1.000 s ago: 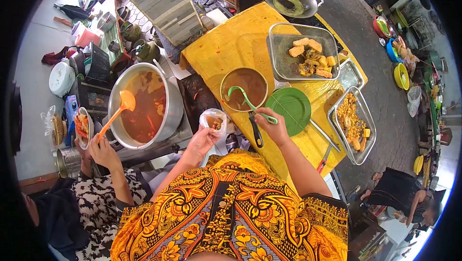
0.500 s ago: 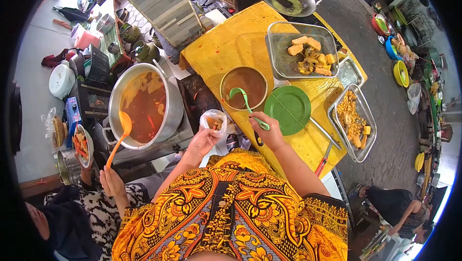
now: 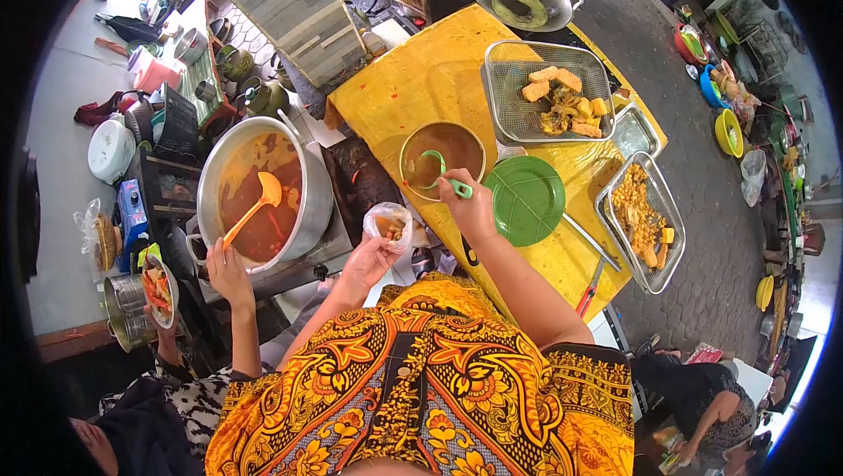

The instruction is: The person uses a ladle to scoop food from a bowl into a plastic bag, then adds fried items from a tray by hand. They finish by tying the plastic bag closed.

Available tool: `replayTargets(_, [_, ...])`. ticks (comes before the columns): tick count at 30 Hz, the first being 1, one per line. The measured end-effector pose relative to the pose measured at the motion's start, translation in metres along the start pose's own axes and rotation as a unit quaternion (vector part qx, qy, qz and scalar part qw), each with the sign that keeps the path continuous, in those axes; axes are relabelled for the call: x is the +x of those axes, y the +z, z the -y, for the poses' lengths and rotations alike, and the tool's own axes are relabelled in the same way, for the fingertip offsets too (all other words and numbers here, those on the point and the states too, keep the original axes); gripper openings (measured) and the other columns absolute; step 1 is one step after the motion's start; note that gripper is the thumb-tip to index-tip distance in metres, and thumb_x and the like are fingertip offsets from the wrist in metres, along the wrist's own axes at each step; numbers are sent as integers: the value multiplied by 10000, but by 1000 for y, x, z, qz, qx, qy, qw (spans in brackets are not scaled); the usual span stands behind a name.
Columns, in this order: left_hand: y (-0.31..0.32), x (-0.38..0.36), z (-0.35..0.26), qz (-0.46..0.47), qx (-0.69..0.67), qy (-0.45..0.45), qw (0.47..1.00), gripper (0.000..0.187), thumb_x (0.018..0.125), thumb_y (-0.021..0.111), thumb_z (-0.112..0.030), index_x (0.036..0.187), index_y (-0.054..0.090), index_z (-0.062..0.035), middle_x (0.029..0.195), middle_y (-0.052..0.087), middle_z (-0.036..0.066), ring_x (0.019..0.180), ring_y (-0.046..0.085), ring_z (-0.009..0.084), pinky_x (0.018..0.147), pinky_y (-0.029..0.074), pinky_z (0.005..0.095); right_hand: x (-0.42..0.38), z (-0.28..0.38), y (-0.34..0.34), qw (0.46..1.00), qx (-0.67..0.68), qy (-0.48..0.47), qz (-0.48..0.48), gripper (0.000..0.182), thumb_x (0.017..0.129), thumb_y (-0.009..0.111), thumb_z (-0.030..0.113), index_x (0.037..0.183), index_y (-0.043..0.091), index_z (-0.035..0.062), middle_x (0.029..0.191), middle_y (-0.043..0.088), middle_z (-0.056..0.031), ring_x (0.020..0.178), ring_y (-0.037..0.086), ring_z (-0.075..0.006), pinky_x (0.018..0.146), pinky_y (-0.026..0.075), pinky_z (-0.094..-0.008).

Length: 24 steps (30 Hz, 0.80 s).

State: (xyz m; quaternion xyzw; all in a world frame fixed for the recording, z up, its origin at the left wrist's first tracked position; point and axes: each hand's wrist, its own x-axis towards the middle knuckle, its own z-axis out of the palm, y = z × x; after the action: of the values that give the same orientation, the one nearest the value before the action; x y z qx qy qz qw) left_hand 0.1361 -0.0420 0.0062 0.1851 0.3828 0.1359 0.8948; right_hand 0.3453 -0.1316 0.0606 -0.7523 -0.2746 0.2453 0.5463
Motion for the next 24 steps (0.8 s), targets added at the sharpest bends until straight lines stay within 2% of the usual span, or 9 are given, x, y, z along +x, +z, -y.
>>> replayTargets(6, [-3,0,3,19,-15,2,1000,664,839,408,45,1405,190,-227,1303,470,122,1085,581,267,857,528,418,13,17,6,999,14,21,40,172,868,629,180,953,603,32,688,614,-99,613,566,-136,599,471,-280])
replayTargets(7, [-3,0,4,12,-10,2,1000,646,830,427,46,1389,233,-212,1273,491,97,1060,586,237,867,527,402,13,18,7,999,14,20,42,172,868,629,180,953,603,32,688,614,-99,613,566,-136,599,471,-280])
replayTargets(9, [-5,1,5,5,-6,3,1000,628,820,447,47,1373,276,-196,1243,511,71,1035,590,207,878,525,386,8,20,5,998,-24,-38,44,176,862,634,176,964,604,36,732,620,-122,630,564,-168,614,472,-294])
replayTargets(11, [-10,6,7,31,-11,-3,999,649,852,409,36,1401,197,-236,1300,477,109,1084,581,261,859,531,408,0,23,2,996,-44,-58,47,171,862,633,159,972,605,31,731,624,-102,637,575,-139,607,475,-275])
replayTargets(13, [-8,5,6,29,-23,-5,999,646,854,408,39,1400,203,-239,1298,480,104,1081,582,258,859,531,406,-11,26,0,994,-63,-75,49,168,861,632,141,980,605,25,730,628,-81,645,586,-110,600,478,-256])
replayTargets(15, [-5,5,4,28,-34,-6,999,642,857,408,41,1398,209,-241,1295,482,99,1079,583,255,859,532,404,-23,28,-2,994,-57,-74,57,178,834,656,133,970,606,29,830,637,-150,673,608,-229,636,484,-315])
replayTargets(19, [-3,7,3,5,-18,-4,1000,645,855,415,51,1396,224,-244,1281,489,93,1068,588,245,841,542,378,-42,17,-7,986,-75,-135,58,197,816,667,110,980,603,22,868,642,-157,721,633,-289,643,496,-339])
replayTargets(21, [-10,13,3,32,-16,-11,999,661,846,423,61,1395,220,-245,1267,493,93,1047,596,238,836,547,362,-49,9,-9,970,-91,-216,65,219,804,671,106,993,597,24,869,641,-162,745,626,-339,636,499,-369])
replayTargets(24, [-1,13,2,-4,-6,-20,1000,663,838,426,69,1387,232,-246,1251,498,88,1015,604,218,815,554,332,-59,6,-13,969,-114,-204,82,227,799,669,86,1008,596,34,858,635,-165,739,623,-335,628,496,-369])
